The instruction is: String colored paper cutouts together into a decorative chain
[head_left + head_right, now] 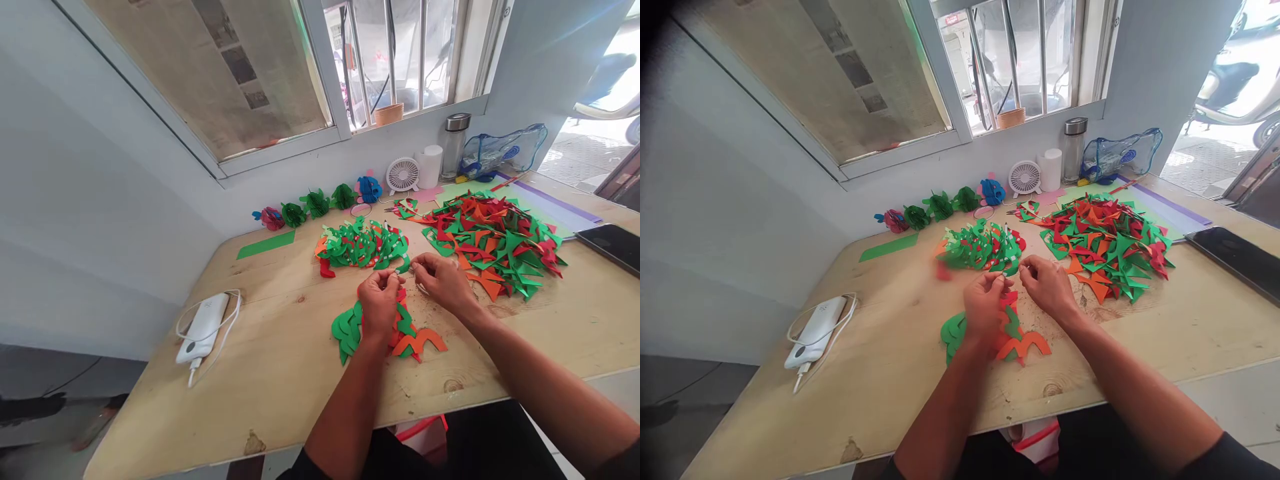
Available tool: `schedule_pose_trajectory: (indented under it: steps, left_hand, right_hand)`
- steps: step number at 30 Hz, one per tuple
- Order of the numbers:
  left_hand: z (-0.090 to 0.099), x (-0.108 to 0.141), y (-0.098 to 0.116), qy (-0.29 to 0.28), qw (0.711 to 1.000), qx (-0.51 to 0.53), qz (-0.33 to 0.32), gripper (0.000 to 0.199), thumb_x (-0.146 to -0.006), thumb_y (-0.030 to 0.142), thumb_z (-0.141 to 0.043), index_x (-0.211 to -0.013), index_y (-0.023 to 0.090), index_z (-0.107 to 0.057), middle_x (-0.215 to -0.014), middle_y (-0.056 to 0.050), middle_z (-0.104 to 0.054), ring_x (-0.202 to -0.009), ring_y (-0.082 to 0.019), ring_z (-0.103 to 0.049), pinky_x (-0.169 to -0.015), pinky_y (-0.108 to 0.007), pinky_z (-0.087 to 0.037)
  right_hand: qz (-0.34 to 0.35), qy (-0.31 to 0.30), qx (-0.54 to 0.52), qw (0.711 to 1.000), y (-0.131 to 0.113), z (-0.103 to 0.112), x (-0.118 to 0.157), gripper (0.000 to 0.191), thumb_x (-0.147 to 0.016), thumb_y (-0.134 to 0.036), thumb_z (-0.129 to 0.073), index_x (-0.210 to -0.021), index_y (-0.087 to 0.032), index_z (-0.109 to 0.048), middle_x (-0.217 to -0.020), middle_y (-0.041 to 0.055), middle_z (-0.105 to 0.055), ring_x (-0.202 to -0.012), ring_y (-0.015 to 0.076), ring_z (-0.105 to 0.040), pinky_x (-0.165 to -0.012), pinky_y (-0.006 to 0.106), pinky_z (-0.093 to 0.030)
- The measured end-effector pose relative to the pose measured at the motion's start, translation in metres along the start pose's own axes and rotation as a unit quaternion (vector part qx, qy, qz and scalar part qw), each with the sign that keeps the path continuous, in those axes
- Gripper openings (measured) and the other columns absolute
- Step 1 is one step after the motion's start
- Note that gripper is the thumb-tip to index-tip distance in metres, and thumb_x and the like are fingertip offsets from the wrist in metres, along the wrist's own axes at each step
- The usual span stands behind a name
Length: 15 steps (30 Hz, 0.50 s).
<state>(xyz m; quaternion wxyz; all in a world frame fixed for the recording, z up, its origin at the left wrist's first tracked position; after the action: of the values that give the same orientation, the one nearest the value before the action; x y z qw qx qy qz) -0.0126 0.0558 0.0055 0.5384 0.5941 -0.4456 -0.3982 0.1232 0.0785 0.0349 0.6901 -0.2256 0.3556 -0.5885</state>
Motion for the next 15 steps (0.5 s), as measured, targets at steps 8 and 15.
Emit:
schedule_pose_trajectory:
  steps: [8,15]
  left_hand:
    - [-0.003,0.001,-0.001,-0.010,0.989,0.117,0.089,0.022,-0.065,0.030,-0.065,-0.076,0.011,-0.065,-0.066,-0.006,-0.068,-0.052,-0.010,-0.057,-0.054,-0.023,-0.047]
    - [-0.007,0.002,-0.003,-0.052,0.982,0.153,0.100,0.025,-0.063,0.032,-0.069,-0.076,0.012,-0.064,-0.065,-0.005,-0.067,-0.056,-0.011,-0.058,-0.057,-0.024,-0.048]
  right_hand:
    - [-0.053,-0.028,-0.190,0.980,0.012,-0.006,-0.007,0.026,-0.077,-0.041,-0.050,-0.079,-0.017,-0.060,-0.066,0.0022,-0.061,-0.054,0.0117,-0.048,-0.051,0.024,-0.038]
    - [-0.082,-0.088,-0.328,0.937,0.008,-0.011,-0.004,0.037,-0.069,-0.053,-0.060,-0.063,-0.018,-0.052,-0.053,-0.0028,-0.049,-0.046,0.0082,-0.038,-0.043,0.022,-0.029]
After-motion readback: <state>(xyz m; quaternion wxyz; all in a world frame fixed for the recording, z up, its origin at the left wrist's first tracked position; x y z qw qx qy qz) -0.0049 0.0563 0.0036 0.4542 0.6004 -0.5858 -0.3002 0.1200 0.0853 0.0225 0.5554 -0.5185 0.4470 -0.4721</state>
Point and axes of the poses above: each hand's wrist, its own x-axis away from the middle knuckle, its own z-axis out of the back of the hand, y = z × x, the point moved 5 cm from there along -x, towards the middle knuckle
